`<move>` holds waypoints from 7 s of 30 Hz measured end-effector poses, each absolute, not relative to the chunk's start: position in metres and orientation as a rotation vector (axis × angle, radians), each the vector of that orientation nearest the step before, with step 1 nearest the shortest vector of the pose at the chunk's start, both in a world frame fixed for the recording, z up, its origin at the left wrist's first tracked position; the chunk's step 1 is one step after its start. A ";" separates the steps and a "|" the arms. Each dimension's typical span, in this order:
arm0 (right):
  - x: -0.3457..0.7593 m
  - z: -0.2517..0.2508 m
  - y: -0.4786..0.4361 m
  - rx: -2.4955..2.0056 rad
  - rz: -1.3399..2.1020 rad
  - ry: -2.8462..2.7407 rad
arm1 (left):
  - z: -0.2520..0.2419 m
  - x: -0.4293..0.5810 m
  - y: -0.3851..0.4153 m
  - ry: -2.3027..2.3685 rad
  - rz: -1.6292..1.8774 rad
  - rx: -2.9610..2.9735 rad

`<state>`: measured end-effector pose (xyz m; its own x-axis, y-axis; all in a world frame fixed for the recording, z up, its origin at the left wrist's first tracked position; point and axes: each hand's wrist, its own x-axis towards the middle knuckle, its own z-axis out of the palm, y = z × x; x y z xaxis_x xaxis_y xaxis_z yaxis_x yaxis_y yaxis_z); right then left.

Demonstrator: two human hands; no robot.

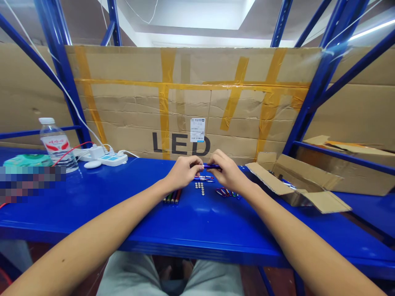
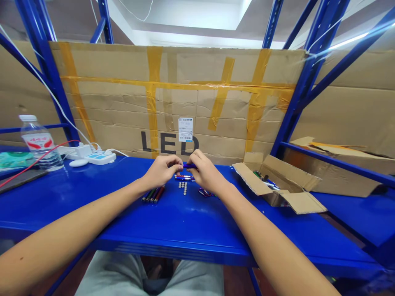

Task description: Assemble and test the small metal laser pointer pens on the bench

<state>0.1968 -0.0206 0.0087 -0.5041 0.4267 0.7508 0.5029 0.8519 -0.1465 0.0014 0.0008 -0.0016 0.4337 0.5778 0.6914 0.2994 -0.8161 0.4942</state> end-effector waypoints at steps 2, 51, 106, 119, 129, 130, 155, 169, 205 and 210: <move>0.196 0.010 -0.022 -0.657 -0.075 -2.150 | 0.000 0.001 -0.001 0.747 1.373 2.469; 0.193 0.000 -0.013 -0.670 -0.041 -2.084 | 0.000 0.000 0.000 0.753 1.390 2.616; 0.194 0.009 -0.021 -0.818 1.066 -1.854 | -0.006 -0.001 0.002 0.519 1.467 3.036; 0.188 0.007 -0.020 -0.754 1.266 -1.670 | -0.007 -0.002 0.004 0.529 1.454 3.030; 0.188 0.003 -0.014 -0.799 1.141 -1.642 | -0.009 0.003 0.003 0.622 1.508 2.963; 0.188 0.003 -0.013 -0.798 1.129 -1.633 | -0.009 0.004 0.002 0.639 1.534 2.941; 0.178 -0.002 -0.010 -0.852 1.145 -1.324 | -0.012 0.013 -0.005 0.892 1.340 2.829; 0.200 0.008 -0.007 -1.206 0.439 -1.912 | -0.011 0.007 0.004 1.038 1.260 3.094; 0.186 0.001 -0.011 -1.075 0.933 -1.769 | 0.002 0.015 -0.001 0.786 1.127 1.224; 0.181 -0.010 -0.011 -0.986 0.592 -1.943 | -0.003 0.021 -0.004 0.820 1.153 1.333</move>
<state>0.1811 -0.0112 -0.0096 -0.3230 0.8170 0.4776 0.4116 0.5757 -0.7065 0.0208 -0.0039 -0.0034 0.2774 0.9470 0.1619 -0.1575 -0.1214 0.9800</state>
